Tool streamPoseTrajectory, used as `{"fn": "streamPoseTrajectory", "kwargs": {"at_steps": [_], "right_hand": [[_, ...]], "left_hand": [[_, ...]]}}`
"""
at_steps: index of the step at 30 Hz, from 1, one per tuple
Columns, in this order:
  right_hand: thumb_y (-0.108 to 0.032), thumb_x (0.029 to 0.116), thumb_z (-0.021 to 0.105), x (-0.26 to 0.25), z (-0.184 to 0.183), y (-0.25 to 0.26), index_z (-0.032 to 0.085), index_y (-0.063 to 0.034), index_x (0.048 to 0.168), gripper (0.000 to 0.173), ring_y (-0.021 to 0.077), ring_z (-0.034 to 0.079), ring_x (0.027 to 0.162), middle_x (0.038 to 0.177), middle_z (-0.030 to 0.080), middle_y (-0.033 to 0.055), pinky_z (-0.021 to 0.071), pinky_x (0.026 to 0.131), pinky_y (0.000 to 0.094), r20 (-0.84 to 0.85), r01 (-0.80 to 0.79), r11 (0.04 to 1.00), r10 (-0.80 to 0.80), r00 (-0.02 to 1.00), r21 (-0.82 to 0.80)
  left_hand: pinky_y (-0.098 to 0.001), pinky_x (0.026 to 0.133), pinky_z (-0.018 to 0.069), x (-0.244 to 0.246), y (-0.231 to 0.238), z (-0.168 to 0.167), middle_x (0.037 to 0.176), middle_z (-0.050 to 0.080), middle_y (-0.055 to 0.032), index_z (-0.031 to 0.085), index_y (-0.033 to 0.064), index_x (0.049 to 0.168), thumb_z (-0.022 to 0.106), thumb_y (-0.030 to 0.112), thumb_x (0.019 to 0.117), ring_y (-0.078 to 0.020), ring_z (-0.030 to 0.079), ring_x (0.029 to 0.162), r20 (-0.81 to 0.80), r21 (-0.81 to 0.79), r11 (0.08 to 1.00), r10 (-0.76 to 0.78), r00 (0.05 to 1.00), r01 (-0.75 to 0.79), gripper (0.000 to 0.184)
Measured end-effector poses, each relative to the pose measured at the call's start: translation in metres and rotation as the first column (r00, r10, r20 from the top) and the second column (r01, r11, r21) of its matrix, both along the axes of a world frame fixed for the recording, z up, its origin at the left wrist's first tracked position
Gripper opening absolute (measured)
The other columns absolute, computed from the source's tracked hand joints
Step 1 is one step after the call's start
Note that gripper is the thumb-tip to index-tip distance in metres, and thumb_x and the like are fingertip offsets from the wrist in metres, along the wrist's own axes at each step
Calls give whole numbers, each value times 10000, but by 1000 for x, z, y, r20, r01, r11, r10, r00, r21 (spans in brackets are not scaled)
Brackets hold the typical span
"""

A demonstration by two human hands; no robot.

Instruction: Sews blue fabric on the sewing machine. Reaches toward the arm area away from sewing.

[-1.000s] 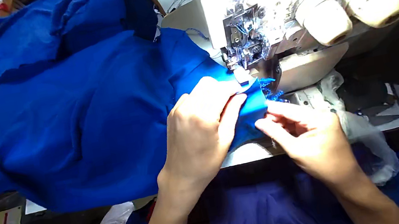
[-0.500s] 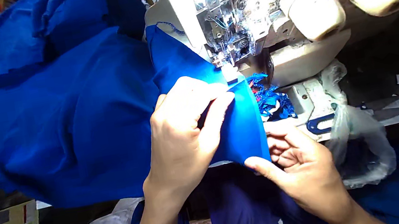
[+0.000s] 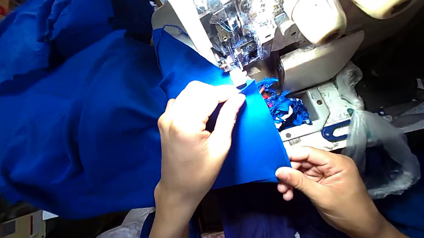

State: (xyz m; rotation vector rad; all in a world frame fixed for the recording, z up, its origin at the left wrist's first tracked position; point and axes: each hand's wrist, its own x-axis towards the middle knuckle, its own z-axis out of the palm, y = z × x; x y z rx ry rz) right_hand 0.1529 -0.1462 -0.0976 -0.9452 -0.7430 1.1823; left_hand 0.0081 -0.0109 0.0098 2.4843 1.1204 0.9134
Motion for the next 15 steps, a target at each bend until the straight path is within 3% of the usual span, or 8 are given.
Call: {"fn": "streamPoseTrajectory", "kwargs": {"at_steps": [4,11,15], "right_hand": [[-57,959,679,2,1,1,711,-60,963,32,58,716,633,765,745,-15,622,587,201,35,-39,999,39,999,-10],[-130,1001,633,5,3,-2,685,-106,889,126,3,686,614,748,726,-63,589,546,159,131,-55,997,61,990,-55],[-120,1027,573,5,2,-4,661,-88,879,176,-15,678,626,743,715,-64,583,564,140,215,-68,998,66,974,3]], "left_hand": [[-295,810,458,2,-1,-2,968,715,30,768,95,986,689,143,949,-36,635,928,-8,-11,1000,25,1000,-25,99],[-295,819,464,1,-2,-3,971,718,18,761,86,969,675,140,958,-46,640,947,0,7,999,38,999,-38,102],[-297,823,465,3,-1,-4,977,711,20,760,90,954,694,142,944,-49,635,952,12,9,999,41,999,-42,85]]}}
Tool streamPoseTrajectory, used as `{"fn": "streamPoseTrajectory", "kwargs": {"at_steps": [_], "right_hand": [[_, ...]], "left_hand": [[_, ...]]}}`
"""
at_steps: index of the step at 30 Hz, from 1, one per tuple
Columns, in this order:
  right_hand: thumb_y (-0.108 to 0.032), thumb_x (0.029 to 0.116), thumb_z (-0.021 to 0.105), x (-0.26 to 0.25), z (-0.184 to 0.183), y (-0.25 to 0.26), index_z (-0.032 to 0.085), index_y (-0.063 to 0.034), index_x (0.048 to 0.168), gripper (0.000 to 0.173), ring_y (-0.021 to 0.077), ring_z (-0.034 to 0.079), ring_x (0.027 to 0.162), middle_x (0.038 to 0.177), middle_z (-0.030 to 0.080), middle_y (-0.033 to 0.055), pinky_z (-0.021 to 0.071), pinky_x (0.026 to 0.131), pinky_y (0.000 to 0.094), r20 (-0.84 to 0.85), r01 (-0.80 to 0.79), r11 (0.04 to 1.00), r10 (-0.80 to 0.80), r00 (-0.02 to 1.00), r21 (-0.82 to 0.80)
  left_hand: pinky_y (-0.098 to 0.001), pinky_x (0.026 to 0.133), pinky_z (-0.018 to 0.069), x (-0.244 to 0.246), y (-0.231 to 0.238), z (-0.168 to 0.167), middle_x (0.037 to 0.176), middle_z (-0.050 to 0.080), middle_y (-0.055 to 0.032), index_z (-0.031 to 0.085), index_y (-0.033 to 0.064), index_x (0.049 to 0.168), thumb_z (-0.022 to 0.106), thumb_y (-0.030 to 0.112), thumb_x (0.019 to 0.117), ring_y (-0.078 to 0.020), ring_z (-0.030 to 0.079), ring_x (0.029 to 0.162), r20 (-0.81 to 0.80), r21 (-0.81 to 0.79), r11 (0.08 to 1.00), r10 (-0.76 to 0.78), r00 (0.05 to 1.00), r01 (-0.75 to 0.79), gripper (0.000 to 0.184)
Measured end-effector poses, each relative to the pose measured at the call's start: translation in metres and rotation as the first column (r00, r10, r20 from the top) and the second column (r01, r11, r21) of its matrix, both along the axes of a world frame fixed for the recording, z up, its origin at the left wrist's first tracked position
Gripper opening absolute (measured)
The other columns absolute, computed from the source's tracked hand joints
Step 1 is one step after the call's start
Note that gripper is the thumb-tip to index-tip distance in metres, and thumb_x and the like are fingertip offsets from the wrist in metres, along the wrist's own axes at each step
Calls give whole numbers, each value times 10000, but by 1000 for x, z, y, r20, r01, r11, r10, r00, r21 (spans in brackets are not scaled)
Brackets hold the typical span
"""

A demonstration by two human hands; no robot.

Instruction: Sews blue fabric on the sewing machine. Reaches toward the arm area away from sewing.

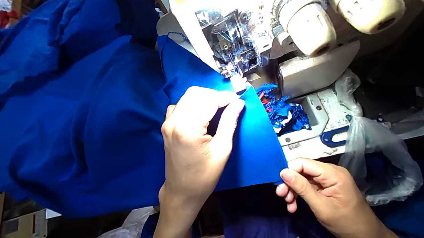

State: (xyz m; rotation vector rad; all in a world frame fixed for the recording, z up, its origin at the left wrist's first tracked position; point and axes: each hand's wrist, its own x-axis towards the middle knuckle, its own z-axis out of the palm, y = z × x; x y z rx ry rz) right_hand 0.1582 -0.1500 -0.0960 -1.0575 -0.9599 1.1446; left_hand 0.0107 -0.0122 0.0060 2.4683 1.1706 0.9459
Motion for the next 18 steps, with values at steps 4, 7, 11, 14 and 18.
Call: {"fn": "streamPoseTrajectory", "kwargs": {"at_steps": [4,7,11,14,18], "right_hand": [[-146,1056,524,-2,-4,-1,649,-78,868,236,-18,671,641,744,700,-54,581,582,133,59,-4,998,0,998,62],[-153,1053,533,-2,-5,-1,657,-81,889,218,-22,666,638,745,698,-57,576,577,130,63,8,998,-11,998,56],[-165,1033,578,-3,-7,1,663,-84,896,181,-29,656,629,736,688,-63,566,562,120,70,36,998,-39,997,46],[-165,1026,594,-4,-7,1,666,-83,900,167,-30,656,629,736,688,-62,565,562,120,70,40,998,-43,997,42],[-167,1020,609,-4,-5,-1,653,-77,871,180,-38,654,656,742,685,-45,560,596,108,148,43,997,-53,988,71]], "left_hand": [[-294,818,456,1,1,-2,1004,705,0,766,97,956,697,171,945,-69,626,977,-22,15,1000,16,1000,-16,101],[-292,824,447,1,3,-5,1010,680,3,774,113,960,697,205,948,-84,602,973,-51,29,999,40,998,-39,121],[-295,838,446,2,5,-7,1003,673,2,749,109,961,705,188,937,-110,588,985,-41,46,998,40,998,-38,93],[-334,858,447,2,3,-9,1068,674,-33,770,115,982,689,187,951,-151,593,1039,-81,97,995,37,996,-29,113],[-402,1059,437,-2,-5,-9,1251,690,-88,800,137,1077,676,246,975,-216,582,1257,-151,108,994,20,988,-4,194]]}}
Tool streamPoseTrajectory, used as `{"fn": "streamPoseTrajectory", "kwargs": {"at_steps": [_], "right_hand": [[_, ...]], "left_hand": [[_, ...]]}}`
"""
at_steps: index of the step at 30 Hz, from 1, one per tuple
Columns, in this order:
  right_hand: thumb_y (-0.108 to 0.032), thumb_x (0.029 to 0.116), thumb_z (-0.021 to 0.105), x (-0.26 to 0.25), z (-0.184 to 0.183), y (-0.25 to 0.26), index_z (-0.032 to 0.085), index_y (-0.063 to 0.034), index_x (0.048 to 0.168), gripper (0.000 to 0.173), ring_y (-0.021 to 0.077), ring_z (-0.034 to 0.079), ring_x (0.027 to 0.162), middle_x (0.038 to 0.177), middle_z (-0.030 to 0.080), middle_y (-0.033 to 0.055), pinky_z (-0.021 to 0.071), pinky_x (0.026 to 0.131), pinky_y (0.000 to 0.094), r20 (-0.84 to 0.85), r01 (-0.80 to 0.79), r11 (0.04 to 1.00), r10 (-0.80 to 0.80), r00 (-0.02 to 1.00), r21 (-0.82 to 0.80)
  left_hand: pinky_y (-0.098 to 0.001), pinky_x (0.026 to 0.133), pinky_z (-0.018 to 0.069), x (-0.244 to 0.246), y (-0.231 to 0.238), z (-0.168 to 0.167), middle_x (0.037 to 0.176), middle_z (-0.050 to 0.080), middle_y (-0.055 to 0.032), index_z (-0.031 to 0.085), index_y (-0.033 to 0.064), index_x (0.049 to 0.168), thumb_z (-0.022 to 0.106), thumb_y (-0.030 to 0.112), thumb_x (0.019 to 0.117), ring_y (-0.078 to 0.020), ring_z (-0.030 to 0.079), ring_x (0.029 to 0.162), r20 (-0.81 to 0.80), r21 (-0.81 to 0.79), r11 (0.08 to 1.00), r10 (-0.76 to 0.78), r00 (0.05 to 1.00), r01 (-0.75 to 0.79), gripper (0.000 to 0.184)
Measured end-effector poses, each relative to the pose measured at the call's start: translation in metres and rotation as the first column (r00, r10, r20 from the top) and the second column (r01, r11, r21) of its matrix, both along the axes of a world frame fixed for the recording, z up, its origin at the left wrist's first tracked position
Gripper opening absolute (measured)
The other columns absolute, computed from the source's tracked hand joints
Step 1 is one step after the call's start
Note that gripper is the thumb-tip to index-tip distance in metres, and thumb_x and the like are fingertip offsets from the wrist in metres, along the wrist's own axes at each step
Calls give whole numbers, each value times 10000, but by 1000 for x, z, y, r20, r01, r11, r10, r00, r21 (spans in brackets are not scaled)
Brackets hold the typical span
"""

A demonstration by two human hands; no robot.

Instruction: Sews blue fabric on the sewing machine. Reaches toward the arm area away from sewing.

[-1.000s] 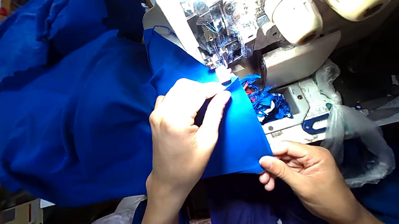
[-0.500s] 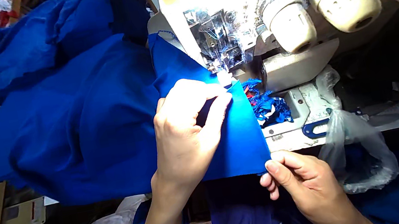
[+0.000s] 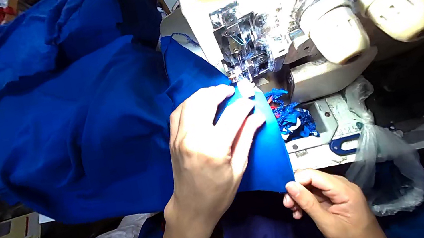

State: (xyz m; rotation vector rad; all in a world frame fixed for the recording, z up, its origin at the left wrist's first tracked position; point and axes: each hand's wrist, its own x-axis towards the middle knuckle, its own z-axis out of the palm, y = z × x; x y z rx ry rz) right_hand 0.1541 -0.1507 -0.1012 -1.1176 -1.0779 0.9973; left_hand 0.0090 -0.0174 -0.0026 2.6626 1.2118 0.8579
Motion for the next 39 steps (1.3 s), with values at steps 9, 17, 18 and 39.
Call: {"fn": "streamPoseTrajectory", "kwargs": {"at_steps": [9,17,18,39], "right_hand": [[-196,978,612,17,7,28,619,-86,798,210,64,644,804,731,648,16,513,811,173,439,-14,958,-118,891,286],[-160,977,634,14,-8,34,653,-54,816,194,33,674,824,777,695,16,547,773,163,322,-14,951,-90,942,308],[-161,977,629,14,-9,34,667,-47,814,203,38,670,809,774,698,24,544,757,170,334,-19,953,-87,938,301],[-129,988,596,28,-7,41,680,-22,860,187,-56,610,733,814,673,-29,520,669,114,206,-122,954,66,976,275]], "left_hand": [[-470,1194,395,-5,16,-2,1229,719,-92,774,53,1071,737,229,924,-232,588,1320,103,-62,997,-30,994,36,232],[-446,1162,421,-4,21,0,1214,715,-86,766,50,1066,732,233,928,-199,617,1266,107,-62,996,-50,993,57,231],[-442,1162,420,-4,22,0,1224,708,-90,762,48,1070,731,232,930,-197,612,1269,109,-64,996,-54,993,62,233],[-819,1094,-7,-24,-33,-73,1630,403,-62,537,241,1498,559,328,1015,-374,161,1570,-213,336,929,-86,973,156,491]]}}
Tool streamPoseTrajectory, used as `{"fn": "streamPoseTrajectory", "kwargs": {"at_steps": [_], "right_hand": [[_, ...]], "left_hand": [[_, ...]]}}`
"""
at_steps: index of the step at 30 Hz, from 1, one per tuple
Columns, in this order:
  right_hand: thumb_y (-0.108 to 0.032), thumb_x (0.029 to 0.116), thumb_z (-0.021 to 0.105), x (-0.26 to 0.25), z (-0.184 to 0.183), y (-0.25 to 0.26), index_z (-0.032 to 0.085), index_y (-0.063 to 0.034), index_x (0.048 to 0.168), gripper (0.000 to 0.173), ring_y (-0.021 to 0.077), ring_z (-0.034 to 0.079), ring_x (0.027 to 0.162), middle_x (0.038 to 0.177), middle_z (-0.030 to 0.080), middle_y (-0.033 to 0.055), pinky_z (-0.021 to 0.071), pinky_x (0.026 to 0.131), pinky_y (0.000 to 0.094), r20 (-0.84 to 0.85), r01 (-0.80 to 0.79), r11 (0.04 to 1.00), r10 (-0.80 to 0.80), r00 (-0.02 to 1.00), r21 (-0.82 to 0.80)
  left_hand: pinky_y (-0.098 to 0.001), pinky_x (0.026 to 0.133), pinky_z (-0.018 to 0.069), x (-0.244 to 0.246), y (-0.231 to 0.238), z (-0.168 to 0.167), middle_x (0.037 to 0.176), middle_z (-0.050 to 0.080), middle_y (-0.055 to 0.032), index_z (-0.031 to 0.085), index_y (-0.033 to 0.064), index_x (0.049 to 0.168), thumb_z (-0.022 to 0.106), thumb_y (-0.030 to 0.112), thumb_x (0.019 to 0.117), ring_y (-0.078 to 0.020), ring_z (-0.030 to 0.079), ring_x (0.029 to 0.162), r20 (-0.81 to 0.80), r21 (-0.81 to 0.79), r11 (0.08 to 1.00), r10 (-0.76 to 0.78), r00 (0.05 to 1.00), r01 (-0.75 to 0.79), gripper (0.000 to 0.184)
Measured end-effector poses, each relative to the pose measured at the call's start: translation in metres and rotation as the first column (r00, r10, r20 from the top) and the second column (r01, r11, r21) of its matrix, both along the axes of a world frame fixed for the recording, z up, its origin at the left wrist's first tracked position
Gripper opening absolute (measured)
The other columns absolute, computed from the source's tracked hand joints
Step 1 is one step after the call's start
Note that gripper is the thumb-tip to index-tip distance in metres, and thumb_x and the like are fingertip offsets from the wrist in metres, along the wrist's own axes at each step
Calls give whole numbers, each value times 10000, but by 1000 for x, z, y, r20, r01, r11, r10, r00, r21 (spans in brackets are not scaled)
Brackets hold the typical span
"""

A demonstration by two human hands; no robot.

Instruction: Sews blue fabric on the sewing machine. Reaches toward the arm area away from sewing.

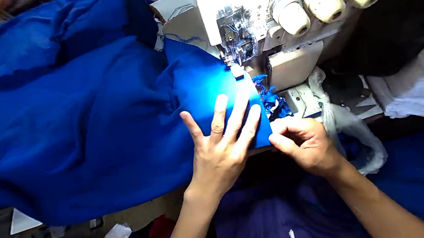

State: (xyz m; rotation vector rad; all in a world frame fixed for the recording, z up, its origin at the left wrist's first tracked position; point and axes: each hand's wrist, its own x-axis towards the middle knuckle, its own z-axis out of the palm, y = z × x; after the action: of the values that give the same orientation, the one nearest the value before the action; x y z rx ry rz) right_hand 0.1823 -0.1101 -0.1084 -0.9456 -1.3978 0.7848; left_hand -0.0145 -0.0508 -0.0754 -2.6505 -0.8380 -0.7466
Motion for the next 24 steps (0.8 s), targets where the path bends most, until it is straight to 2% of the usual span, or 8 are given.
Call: {"fn": "streamPoseTrajectory", "kwargs": {"at_steps": [1,3,8,12,15,17,21,24], "right_hand": [[-138,995,585,-1,2,1,683,-24,867,197,-61,600,710,796,666,-39,511,649,112,3,6,1000,-6,1000,-17],[-191,1022,567,-3,8,3,685,-49,879,234,-78,585,669,763,644,-78,508,622,107,0,31,997,-31,1000,-74],[-423,1102,413,-2,6,2,672,-90,895,470,-74,593,688,767,629,-106,520,640,129,-28,34,993,-37,999,-109],[-386,1125,312,-3,6,3,673,-99,918,505,-53,597,672,771,635,-102,527,628,145,-35,44,983,-51,998,-176],[-299,1116,372,-1,5,5,692,-87,895,442,-63,593,696,757,633,-98,515,660,140,20,-4,990,6,1000,-140],[-218,1066,483,-2,7,5,710,-82,872,328,-83,573,694,755,635,-98,485,649,115,48,-22,991,29,998,-135],[-231,1026,573,-4,11,4,705,-82,885,244,-72,602,716,780,662,-89,507,662,123,38,-48,983,56,998,-179],[-225,1024,578,-4,8,2,702,-74,882,241,-56,629,731,780,672,-76,538,689,149,52,-43,986,52,997,-161]], "left_hand": [[-826,1086,15,3,1,-2,1601,450,-59,578,242,1463,537,226,1010,-377,203,1560,20,5,1000,-3,1000,3,456],[-823,1096,10,6,2,-7,1577,483,-67,621,272,1421,506,167,1019,-385,206,1558,67,10,1000,5,998,-5,432],[-798,1104,-70,8,-2,-13,1663,336,-86,600,345,1435,490,277,1039,-414,31,1578,60,-4,1000,14,998,-13,417],[-778,1120,-74,4,-10,-14,1680,301,-45,605,394,1416,502,372,1053,-391,5,1581,91,-34,999,6,996,-3,378],[-763,1136,-65,-1,-17,-17,1680,298,-52,575,389,1447,489,378,1067,-379,10,1584,73,-58,998,19,997,-15,390],[-762,1136,-36,-3,-23,-18,1672,317,-57,573,358,1450,474,362,1073,-388,35,1581,45,-63,998,29,999,-27,390],[-755,1139,4,-5,-37,-20,1608,440,-31,571,261,1436,454,352,1074,-350,169,1570,15,-102,995,10,1000,-8,392],[-769,1136,65,-8,-47,-22,1527,540,-22,621,322,1341,493,330,1054,-316,335,1518,27,-152,987,-42,999,45,314]]}}
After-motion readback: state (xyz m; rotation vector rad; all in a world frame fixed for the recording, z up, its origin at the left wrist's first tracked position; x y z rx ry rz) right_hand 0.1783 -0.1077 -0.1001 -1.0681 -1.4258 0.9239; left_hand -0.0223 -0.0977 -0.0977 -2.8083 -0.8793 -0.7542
